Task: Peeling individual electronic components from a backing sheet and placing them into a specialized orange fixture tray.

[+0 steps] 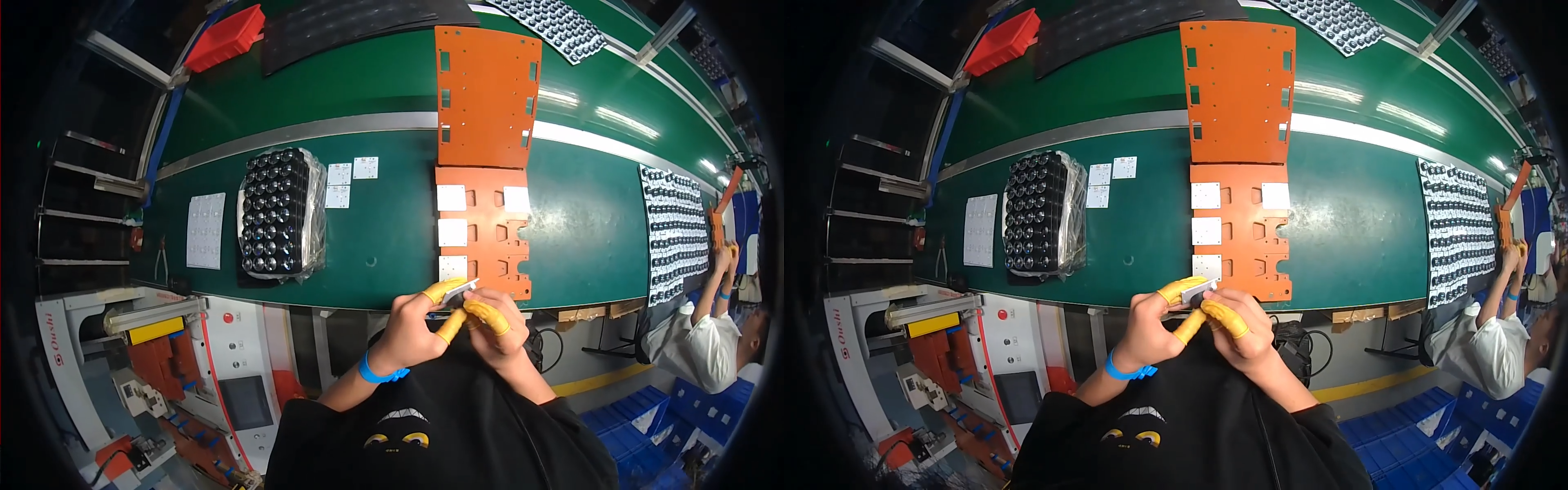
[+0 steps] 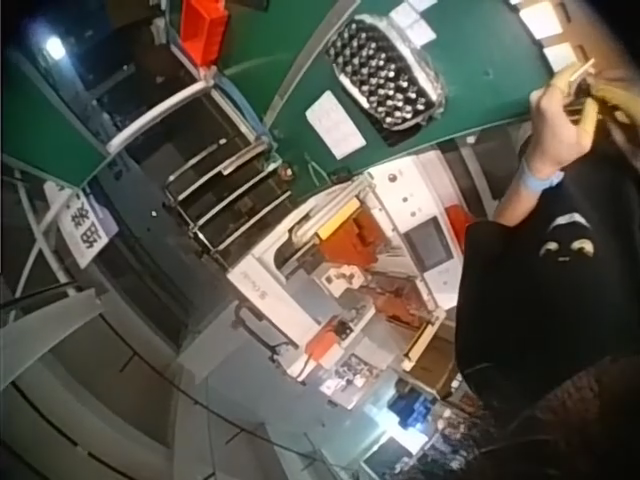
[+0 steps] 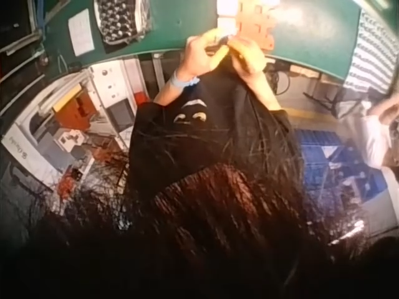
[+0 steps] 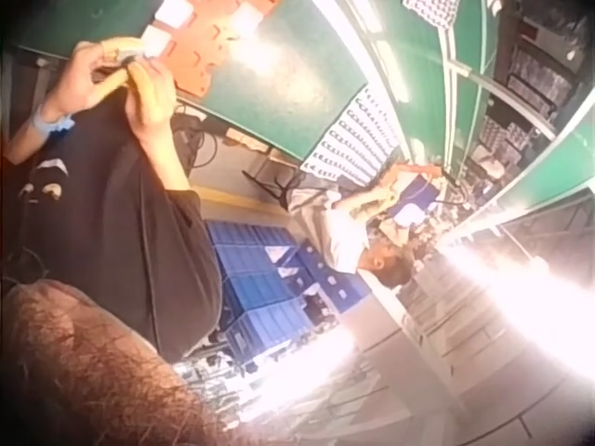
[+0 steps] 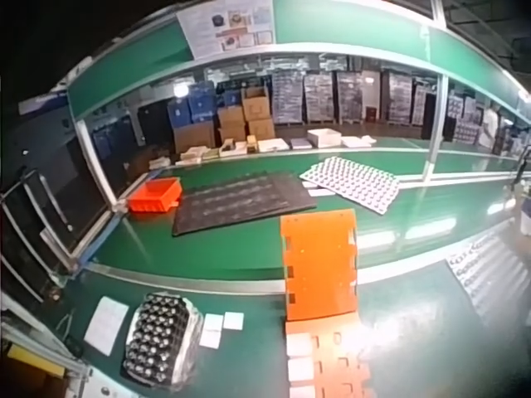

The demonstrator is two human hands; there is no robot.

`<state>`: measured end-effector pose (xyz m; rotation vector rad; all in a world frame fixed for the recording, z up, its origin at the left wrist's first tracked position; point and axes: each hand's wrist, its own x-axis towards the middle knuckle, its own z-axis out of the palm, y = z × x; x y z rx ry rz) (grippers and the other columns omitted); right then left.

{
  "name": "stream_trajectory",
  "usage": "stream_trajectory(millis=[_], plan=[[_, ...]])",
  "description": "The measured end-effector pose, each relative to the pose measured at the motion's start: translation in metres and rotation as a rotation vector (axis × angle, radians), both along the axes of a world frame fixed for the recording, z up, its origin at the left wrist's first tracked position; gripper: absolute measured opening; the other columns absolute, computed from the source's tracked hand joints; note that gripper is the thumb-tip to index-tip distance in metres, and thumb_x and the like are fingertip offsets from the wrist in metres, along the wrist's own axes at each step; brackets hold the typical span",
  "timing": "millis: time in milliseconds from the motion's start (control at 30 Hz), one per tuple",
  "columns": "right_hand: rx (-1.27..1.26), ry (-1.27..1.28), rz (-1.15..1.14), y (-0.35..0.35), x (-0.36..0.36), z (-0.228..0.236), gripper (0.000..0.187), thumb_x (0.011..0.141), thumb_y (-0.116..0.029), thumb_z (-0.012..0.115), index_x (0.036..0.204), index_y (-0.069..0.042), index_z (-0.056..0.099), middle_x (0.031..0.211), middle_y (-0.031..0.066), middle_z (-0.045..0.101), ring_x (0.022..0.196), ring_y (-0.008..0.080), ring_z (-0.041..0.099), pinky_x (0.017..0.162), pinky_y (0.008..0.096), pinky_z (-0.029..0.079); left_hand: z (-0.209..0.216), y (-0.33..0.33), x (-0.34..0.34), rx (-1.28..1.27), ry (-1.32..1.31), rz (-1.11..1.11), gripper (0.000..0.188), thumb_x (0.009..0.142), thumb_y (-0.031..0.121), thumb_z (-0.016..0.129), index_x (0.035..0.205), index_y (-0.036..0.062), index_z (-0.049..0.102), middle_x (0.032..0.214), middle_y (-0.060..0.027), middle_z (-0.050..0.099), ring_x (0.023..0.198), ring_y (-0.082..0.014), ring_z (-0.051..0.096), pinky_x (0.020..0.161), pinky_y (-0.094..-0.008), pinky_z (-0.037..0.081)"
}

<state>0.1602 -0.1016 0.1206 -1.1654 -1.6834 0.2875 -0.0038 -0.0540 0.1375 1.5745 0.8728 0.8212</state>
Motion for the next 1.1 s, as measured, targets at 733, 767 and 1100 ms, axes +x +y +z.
stream_trajectory(millis=[733,767,1100], plan=[[-1.177,0.986,0.088,0.013,0.073,-0.035,0.013,0.085,-0.011,0.070,0.095,-0.005,0.066,0.077,-0.0024,0.061,0.058,0.0050,0.051,0.051,0.0195,0.039,-0.052,0.048,-0.014,0.445,0.386,0.102,0.045,0.084,0.005,0.066,0.128,0.0061,0.058,0.137,-0.0150,0.052,0.126,-0.0397,0.042,0.108,-0.0463,0.034],[-1.114,0.992,0.032,0.020,0.093,-0.043,0.009,0.085,-0.012,0.071,0.090,-0.006,0.066,0.072,-0.0043,0.059,0.053,0.0030,0.046,0.048,0.0195,0.035,-0.071,0.061,-0.022,0.479,0.487,0.191,0.046,0.087,0.007,0.063,0.132,0.0042,0.054,0.142,-0.0161,0.047,0.130,-0.0390,0.037,0.109,-0.0468,0.032],[-1.176,0.561,-0.222,0.072,0.134,-0.048,0.011,0.082,-0.011,0.067,0.077,-0.002,0.064,0.062,-0.0050,0.051,0.052,0.0037,0.037,0.047,0.0241,0.025,-0.120,0.111,-0.023,0.603,1.058,0.333,0.058,0.094,0.030,0.056,0.142,0.0012,0.042,0.147,-0.0175,0.040,0.143,-0.0393,0.022,0.109,-0.0584,0.022]])
